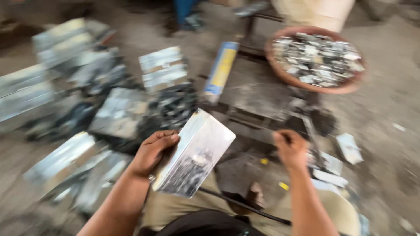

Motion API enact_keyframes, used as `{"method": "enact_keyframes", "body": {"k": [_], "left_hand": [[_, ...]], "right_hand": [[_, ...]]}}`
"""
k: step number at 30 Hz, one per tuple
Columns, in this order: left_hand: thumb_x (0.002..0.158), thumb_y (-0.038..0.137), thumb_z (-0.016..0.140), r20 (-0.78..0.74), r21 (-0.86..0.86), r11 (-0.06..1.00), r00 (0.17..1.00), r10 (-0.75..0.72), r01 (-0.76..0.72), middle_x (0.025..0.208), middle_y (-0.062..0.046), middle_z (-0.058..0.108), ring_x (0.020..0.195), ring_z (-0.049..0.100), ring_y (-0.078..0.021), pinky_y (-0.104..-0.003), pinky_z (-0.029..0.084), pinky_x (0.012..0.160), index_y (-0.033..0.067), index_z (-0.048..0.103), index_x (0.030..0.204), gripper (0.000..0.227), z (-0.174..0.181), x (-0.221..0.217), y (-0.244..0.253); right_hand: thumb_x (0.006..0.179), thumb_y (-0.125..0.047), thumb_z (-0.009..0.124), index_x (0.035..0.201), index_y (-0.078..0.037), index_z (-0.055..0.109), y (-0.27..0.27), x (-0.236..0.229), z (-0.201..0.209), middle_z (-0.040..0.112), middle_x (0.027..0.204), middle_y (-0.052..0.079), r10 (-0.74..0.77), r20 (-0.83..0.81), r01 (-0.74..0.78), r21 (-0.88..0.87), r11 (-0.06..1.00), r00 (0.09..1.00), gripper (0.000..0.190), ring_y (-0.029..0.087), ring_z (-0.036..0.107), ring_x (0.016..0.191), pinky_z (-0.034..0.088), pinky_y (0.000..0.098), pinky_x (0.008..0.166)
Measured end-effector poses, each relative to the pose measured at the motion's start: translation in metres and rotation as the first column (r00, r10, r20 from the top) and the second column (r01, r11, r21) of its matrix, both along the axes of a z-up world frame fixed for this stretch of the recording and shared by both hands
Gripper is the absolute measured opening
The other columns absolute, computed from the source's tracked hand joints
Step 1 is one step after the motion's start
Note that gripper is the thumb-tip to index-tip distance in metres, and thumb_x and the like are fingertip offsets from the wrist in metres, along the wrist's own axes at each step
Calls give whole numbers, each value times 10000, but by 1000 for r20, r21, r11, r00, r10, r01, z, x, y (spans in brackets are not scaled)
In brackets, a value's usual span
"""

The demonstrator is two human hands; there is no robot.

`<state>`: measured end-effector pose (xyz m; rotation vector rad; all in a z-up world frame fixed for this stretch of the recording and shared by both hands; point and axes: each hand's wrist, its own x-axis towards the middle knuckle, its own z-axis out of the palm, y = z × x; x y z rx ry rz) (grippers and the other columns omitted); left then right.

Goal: The person sits on the floor and repeatedly welds small metal rings onto rectangular metal plates using a handheld welding torch. They pick up a plate, place a ring on it, weld it in place, and then set the finished piece aside on the floor.

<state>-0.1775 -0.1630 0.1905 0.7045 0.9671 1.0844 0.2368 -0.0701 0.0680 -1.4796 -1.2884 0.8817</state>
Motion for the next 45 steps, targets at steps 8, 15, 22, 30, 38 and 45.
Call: {"method": "enact_keyframes", "body": {"k": [8, 15, 22, 30, 38, 45], "left_hand": [[990, 304, 617, -958, 188, 925, 270, 98, 331, 733, -229, 677, 671, 671, -366, -488, 537, 646, -18, 686, 817, 372, -73, 168, 145], [915, 342, 662, -979, 191, 928, 126, 158, 319, 936, -258, 726, 914, 702, -444, -535, 571, 807, 22, 730, 921, 327, -106, 233, 194], [903, 439, 700, -988, 151, 872, 104, 116, 466, 904, -191, 743, 901, 717, -400, -496, 577, 792, 113, 769, 928, 334, -68, 236, 220], [961, 411, 650, -866, 467, 687, 446, 227, 557, 1146, -166, 726, 967, 732, -316, -438, 570, 831, 90, 659, 1257, 437, -76, 338, 324], [1095, 479, 554, -925, 367, 761, 301, 234, 535, 1222, -261, 697, 1130, 657, -421, -504, 520, 1010, 13, 698, 1184, 495, -118, 422, 430], [949, 423, 684, -576, 620, 757, 775, 260, 207, 1053, -121, 676, 925, 649, -245, -421, 515, 821, 28, 625, 1042, 410, -74, 375, 384]], "right_hand": [[903, -218, 780, 970, -31, 759, -5, 3, -10, 655, 695, 41, -103, 137, 99, 35, 994, 985, 199, 118, 568, 639, 473, 289, 590], [844, -294, 809, 1233, -71, 656, -7, -23, -27, 746, 896, 63, 15, 165, 7, -134, 991, 986, 474, 165, 710, 785, 575, 316, 725], [887, -312, 774, 1381, -7, 505, 1, -49, -35, 738, 1015, 123, 52, -106, -73, -203, 977, 993, 640, 181, 701, 900, 566, 321, 799], [914, -218, 746, 1411, -39, 475, 17, -52, -15, 717, 1018, 100, 25, -142, -78, -388, 918, 990, 594, 162, 678, 876, 566, 305, 778], [901, -180, 748, 1399, -40, 521, 20, -30, -18, 727, 1046, 65, -40, -183, -22, -324, 946, 982, 565, 114, 600, 774, 527, 286, 694], [909, -89, 723, 1422, -17, 496, 30, -10, -27, 696, 1074, 140, -160, -480, 54, -227, 972, 862, 566, 140, 597, 802, 499, 272, 663]]}}
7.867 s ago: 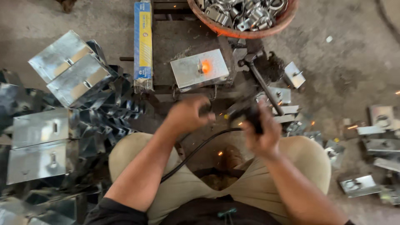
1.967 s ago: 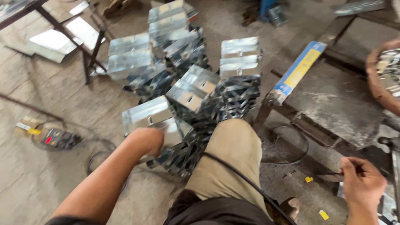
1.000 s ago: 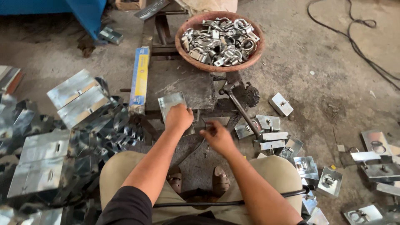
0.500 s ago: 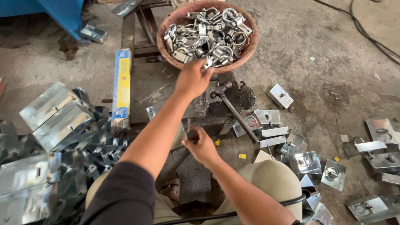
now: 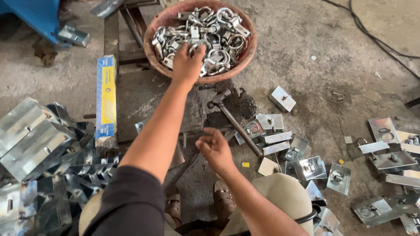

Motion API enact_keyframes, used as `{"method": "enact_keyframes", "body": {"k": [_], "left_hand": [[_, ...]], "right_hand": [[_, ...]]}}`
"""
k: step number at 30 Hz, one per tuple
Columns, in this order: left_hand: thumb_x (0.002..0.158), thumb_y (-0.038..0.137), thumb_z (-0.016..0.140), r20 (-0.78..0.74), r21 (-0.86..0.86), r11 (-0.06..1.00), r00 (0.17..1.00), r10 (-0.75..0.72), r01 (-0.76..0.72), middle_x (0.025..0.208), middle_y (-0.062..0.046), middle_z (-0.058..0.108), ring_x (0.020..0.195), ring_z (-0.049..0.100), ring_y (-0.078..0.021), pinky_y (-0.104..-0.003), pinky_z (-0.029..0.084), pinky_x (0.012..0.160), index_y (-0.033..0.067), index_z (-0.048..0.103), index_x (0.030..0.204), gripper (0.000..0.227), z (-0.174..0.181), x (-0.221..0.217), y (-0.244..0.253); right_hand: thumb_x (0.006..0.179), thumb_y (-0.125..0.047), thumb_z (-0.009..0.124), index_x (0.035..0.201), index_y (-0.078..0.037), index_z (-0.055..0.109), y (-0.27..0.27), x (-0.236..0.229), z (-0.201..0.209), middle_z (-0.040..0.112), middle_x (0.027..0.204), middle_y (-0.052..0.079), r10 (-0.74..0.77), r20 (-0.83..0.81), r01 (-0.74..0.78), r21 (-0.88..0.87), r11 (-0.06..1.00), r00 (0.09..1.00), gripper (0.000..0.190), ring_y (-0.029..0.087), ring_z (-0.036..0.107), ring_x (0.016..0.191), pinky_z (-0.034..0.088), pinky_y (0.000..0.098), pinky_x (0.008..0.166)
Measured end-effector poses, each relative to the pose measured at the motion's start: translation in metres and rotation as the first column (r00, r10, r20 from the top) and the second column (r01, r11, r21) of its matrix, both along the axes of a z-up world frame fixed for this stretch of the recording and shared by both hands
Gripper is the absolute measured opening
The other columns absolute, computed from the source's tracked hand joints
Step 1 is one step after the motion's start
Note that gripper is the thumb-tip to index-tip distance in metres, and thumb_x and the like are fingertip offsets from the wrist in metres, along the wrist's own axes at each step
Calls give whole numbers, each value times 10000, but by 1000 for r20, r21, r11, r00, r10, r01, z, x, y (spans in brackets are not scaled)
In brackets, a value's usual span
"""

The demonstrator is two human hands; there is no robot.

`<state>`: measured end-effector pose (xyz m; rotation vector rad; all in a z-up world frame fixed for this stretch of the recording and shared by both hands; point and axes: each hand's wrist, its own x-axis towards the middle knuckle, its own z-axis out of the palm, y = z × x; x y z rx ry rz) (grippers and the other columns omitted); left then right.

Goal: The person sits on the floor and repeatedly welds small metal rings onto rectangular metal plates using a handheld welding torch. They pick up a plate, place a ring on it, weld it in place, and then set the finished piece aside on the floor.

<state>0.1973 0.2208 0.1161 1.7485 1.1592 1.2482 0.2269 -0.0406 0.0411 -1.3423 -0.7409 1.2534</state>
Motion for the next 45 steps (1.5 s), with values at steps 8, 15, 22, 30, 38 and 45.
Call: {"method": "enact_keyframes", "body": {"k": [8, 15, 22, 30, 38, 45], "left_hand": [[1076, 335, 577, 230, -144, 924, 920, -317, 354, 823, 43, 558, 755, 536, -65, -279, 531, 686, 66, 601, 1024, 275, 0, -106, -121], [1012, 234, 654, 50, -232, 933, 961, -271, 275, 815, -23, 726, 680, 631, -89, -286, 509, 603, 73, 667, 1075, 174, -14, -157, -154], [928, 286, 756, -194, -31, 1000, 981, -3, -3, 874, -112, 761, 728, 726, -186, -347, 544, 632, 72, 688, 1013, 240, -26, -201, -131], [943, 236, 740, -176, -106, 992, 981, -84, 66, 857, -144, 752, 707, 731, -251, -386, 534, 629, 63, 694, 974, 183, -36, -191, -129], [961, 169, 705, -110, -37, 995, 989, -97, 94, 918, -106, 786, 805, 759, -264, -387, 567, 661, 41, 659, 958, 136, -41, -192, -120], [968, 195, 645, -106, -142, 979, 981, -160, 144, 939, -40, 780, 683, 759, -183, -342, 567, 547, 60, 655, 986, 137, -35, -190, -125]], "right_hand": [[870, -209, 789, 1458, 12, 483, -10, 18, 41, 563, 1349, 225, -501, 775, -3, 544, 839, 384, 699, 381, 584, 1147, 474, 475, 974], [858, -309, 809, 1037, -83, 777, -2, 32, 14, 727, 1120, 135, -271, 869, -83, 333, 939, 413, 290, 313, 648, 1102, 489, 456, 971], [791, -356, 789, 1257, -74, 724, 6, 117, -42, 679, 1118, 253, -116, 976, 234, 71, 970, 185, 549, 446, 618, 1075, 479, 499, 925], [869, -328, 740, 1194, -66, 756, -3, 107, -37, 753, 920, 211, 12, 921, 255, -120, 959, 389, 418, 341, 717, 834, 554, 448, 782], [1019, -211, 639, 1077, 15, 668, -35, 42, 55, 545, 643, 43, -116, 463, 169, -75, 983, 879, 235, 99, 445, 426, 354, 287, 373], [1044, -137, 540, 1116, -26, 623, -74, 28, 140, 628, 729, 53, -238, 436, 123, 277, 953, 868, 156, 88, 526, 487, 437, 269, 391]]}}
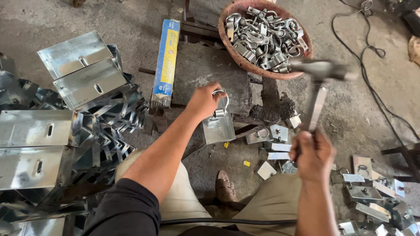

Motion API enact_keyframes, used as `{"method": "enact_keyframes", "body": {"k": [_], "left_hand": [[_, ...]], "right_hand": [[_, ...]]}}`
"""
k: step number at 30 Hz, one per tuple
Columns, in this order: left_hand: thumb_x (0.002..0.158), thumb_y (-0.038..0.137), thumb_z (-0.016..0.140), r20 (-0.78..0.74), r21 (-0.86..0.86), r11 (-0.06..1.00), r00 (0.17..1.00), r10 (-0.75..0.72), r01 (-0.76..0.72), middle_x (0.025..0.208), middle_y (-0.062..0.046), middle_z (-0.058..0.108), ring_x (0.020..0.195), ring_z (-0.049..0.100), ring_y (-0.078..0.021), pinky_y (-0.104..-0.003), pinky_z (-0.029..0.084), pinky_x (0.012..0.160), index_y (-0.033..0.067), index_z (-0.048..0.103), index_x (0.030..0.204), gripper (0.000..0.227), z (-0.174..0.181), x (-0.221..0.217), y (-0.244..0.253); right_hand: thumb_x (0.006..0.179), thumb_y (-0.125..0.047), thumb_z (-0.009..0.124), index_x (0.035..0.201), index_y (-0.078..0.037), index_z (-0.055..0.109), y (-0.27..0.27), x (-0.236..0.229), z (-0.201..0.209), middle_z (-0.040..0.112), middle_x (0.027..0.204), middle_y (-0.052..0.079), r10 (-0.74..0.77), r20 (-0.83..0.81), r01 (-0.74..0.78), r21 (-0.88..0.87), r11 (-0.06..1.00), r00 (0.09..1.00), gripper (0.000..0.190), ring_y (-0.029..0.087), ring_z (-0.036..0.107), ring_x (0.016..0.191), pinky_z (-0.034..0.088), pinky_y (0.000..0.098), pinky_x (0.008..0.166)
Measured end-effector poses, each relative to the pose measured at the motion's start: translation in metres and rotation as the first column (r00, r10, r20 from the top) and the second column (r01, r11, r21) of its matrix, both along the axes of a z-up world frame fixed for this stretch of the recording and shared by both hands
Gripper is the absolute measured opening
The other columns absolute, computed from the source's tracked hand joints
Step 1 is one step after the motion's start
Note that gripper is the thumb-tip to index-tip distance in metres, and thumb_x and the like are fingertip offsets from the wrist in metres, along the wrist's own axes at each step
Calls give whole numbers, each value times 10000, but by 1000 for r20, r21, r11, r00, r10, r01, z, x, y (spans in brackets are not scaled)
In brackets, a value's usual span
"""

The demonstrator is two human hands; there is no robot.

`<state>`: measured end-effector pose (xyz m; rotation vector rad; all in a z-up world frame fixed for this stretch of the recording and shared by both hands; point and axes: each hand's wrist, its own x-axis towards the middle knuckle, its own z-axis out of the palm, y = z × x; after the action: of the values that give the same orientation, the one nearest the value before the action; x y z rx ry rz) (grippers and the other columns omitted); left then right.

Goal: The person sits on the floor and repeatedly welds small metal rings onto rectangular metal plates using a handheld welding torch. They pick up a plate, place a ring on it, weld it in place, and then set the finished piece aside on the floor.

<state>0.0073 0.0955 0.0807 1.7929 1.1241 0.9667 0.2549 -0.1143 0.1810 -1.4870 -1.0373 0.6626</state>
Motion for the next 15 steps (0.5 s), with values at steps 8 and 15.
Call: {"method": "enact_keyframes", "body": {"k": [8, 15], "left_hand": [[838, 270, 768, -72, 632, 757, 959, 273, -168, 657, 30, 746, 612, 707, -225, -485, 490, 611, 178, 731, 772, 118, -16, -1, 8], [937, 251, 716, 32, 171, 984, 999, 39, -44, 867, -36, 793, 618, 727, -200, -363, 551, 578, 79, 698, 877, 183, -30, 0, 15]], "right_hand": [[1047, -233, 641, 1188, -68, 658, -37, 44, 63, 621, 702, 63, 58, -61, -11, 586, 810, 996, 218, 142, 577, 547, 464, 297, 472], [974, -252, 620, 1187, -130, 677, -15, -18, -50, 621, 631, 34, 160, 468, 42, -392, 919, 869, 251, 122, 572, 507, 438, 297, 460]]}}
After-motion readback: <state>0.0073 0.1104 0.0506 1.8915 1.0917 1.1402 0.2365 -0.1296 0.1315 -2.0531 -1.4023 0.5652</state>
